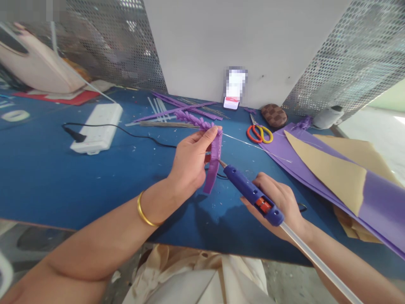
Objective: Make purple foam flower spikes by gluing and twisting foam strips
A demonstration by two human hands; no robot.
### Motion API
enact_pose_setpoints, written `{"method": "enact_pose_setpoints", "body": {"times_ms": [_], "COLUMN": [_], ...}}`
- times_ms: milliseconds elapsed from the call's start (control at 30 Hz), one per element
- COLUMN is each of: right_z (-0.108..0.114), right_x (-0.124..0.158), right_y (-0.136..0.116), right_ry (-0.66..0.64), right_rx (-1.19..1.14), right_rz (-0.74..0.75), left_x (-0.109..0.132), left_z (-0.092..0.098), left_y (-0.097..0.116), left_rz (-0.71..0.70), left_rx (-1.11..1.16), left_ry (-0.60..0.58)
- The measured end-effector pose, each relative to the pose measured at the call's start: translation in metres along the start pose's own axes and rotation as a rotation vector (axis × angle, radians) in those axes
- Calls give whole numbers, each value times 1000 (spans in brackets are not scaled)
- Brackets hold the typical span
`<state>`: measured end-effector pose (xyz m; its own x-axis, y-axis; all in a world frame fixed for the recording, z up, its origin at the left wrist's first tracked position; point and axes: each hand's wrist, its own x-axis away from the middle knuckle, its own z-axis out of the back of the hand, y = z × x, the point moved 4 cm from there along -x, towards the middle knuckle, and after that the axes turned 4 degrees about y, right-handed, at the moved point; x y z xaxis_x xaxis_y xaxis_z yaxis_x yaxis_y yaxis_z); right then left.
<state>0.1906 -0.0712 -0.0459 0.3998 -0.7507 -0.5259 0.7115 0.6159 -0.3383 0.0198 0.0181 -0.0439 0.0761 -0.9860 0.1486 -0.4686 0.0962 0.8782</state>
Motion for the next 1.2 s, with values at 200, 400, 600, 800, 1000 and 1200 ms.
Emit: {"method": "enact_pose_setpoints", "body": {"times_ms": [200,400,600,800,1000,1200], "right_z": [0,-5,-14,-18,-20,-15], "right_x": [0,-3,-13,-13,-13,-13], "right_y": [0,15,69,109,118,116], "right_ry": [19,44,-91,-145,-141,-124], "right_rx": [48,215,341,159,128,145], "right_rz": [25,5,-132,-178,-217,-207], "left_x": [0,-4,-6,-4,1,5], "left_z": [0,3,4,2,0,-5], "left_y": [1,1,-1,-7,-14,-10], "left_rz": [5,8,39,107,195,206], "left_rx": [0,40,46,57,33,27], "left_ry": [0,-28,-45,-72,-112,-162]}}
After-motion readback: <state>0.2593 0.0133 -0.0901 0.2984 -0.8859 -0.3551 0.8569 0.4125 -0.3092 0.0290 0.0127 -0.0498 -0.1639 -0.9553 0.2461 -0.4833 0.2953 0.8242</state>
